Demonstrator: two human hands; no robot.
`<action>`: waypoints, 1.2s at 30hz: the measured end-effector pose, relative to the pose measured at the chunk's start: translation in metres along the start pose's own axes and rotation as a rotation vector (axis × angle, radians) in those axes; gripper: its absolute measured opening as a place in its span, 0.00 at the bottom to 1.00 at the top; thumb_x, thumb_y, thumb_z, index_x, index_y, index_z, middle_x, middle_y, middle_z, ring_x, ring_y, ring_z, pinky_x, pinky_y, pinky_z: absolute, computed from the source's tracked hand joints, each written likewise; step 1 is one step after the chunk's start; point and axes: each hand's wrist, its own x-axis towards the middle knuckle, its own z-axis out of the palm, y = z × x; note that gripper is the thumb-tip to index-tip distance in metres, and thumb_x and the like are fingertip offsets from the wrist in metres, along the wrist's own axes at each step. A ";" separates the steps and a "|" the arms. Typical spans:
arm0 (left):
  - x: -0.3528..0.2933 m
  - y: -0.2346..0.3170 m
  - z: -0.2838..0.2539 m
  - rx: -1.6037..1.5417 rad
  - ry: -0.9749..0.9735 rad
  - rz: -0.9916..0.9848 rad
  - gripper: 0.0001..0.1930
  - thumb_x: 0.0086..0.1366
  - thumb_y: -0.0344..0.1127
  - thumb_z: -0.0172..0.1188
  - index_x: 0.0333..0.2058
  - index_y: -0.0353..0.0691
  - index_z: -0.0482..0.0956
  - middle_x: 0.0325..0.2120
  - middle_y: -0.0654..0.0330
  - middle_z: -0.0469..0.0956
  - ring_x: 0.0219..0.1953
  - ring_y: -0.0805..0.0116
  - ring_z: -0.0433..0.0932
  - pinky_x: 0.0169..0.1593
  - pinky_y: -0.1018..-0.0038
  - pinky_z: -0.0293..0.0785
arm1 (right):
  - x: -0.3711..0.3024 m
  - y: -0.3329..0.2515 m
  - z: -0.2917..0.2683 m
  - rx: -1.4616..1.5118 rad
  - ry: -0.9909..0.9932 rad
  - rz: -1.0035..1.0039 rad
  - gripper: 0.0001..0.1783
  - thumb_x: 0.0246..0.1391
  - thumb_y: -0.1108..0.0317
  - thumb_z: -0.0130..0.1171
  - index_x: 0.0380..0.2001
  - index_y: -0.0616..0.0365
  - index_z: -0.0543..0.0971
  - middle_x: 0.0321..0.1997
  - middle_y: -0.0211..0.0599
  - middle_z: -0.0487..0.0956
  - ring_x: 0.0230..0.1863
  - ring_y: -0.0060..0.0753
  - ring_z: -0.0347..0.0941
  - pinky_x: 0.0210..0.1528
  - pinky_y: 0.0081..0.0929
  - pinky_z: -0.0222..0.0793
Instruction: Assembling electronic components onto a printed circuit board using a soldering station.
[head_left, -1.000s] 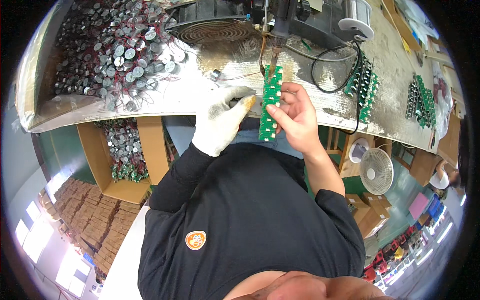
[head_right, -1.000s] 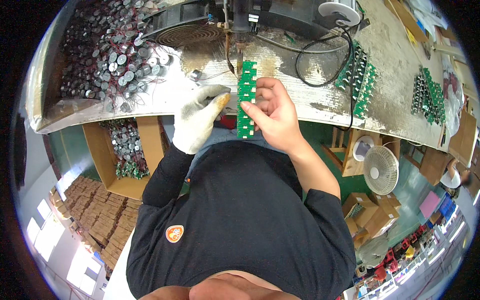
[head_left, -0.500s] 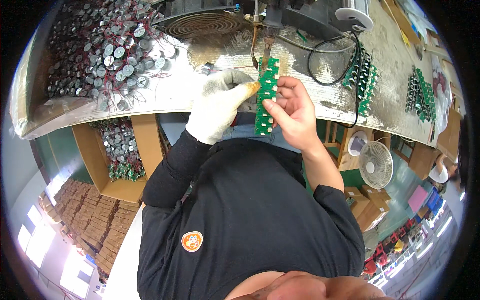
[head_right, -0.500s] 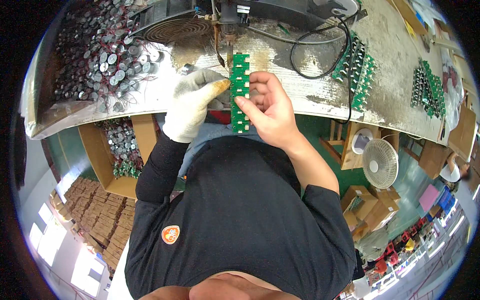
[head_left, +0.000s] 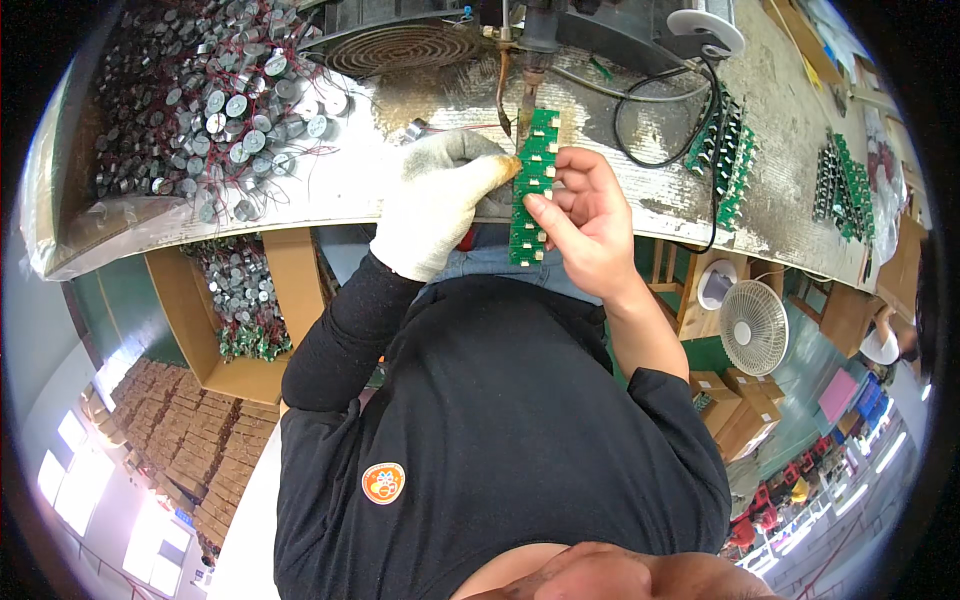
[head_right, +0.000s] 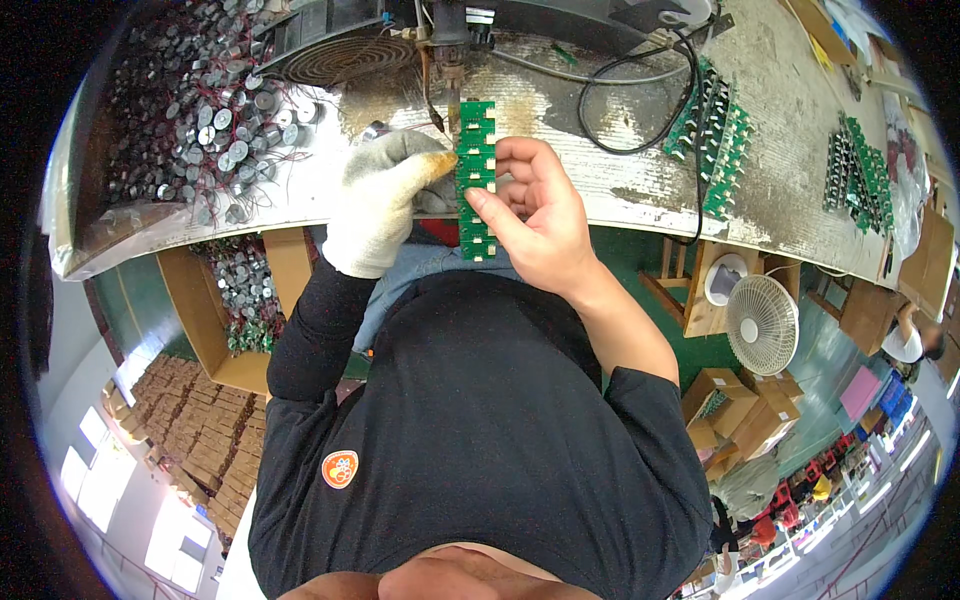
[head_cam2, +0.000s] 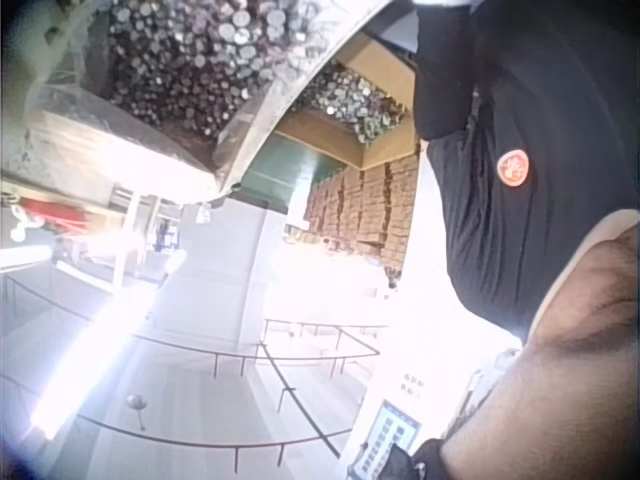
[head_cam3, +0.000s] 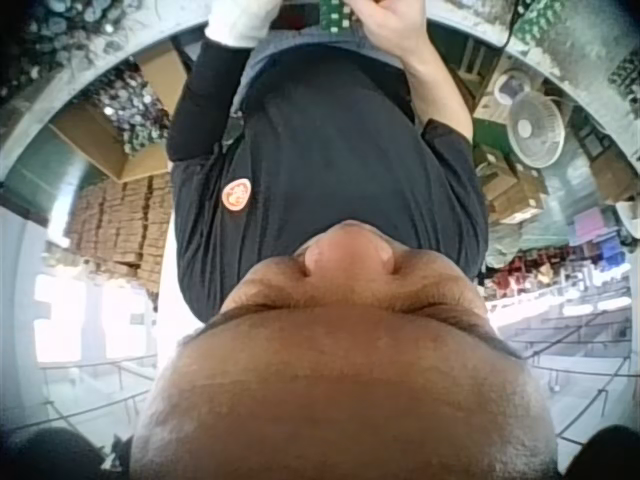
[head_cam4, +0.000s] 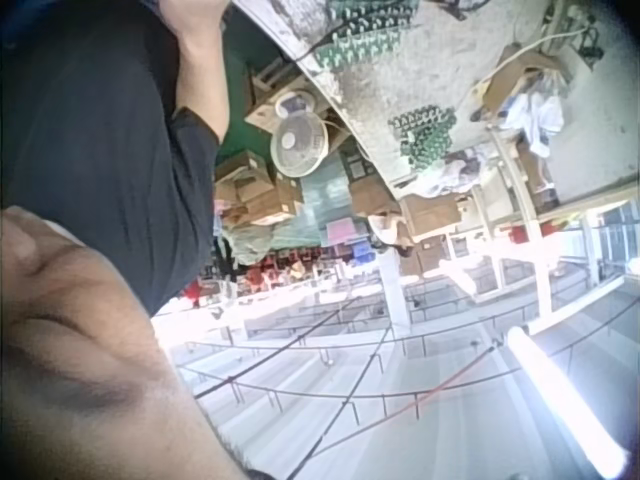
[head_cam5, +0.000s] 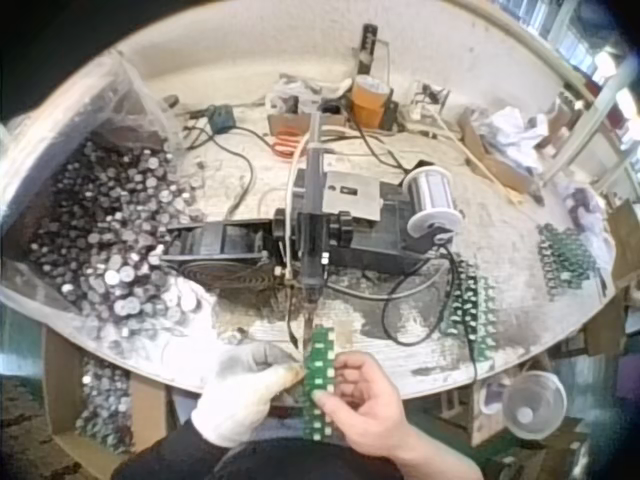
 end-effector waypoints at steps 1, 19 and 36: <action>0.000 0.000 0.000 0.001 -0.001 0.000 0.07 0.63 0.34 0.56 0.35 0.36 0.76 0.26 0.62 0.78 0.24 0.78 0.76 0.28 0.82 0.74 | 0.000 0.000 0.000 0.007 0.000 -0.008 0.23 0.56 0.81 0.55 0.53 0.63 0.60 0.46 0.38 0.74 0.33 0.16 0.73 0.25 0.10 0.65; -0.008 -0.005 0.005 0.031 0.067 0.054 0.09 0.64 0.36 0.57 0.36 0.34 0.77 0.27 0.61 0.79 0.26 0.76 0.77 0.30 0.80 0.74 | -0.004 -0.003 0.000 0.083 -0.004 0.052 0.21 0.55 0.81 0.56 0.50 0.65 0.63 0.42 0.37 0.74 0.36 0.19 0.73 0.37 0.16 0.70; -0.009 -0.002 0.007 0.154 0.113 0.114 0.09 0.62 0.33 0.55 0.37 0.36 0.81 0.31 0.55 0.79 0.32 0.68 0.78 0.37 0.75 0.71 | -0.006 -0.003 0.003 0.102 -0.008 0.001 0.22 0.55 0.81 0.56 0.51 0.65 0.62 0.43 0.38 0.74 0.37 0.20 0.74 0.37 0.16 0.70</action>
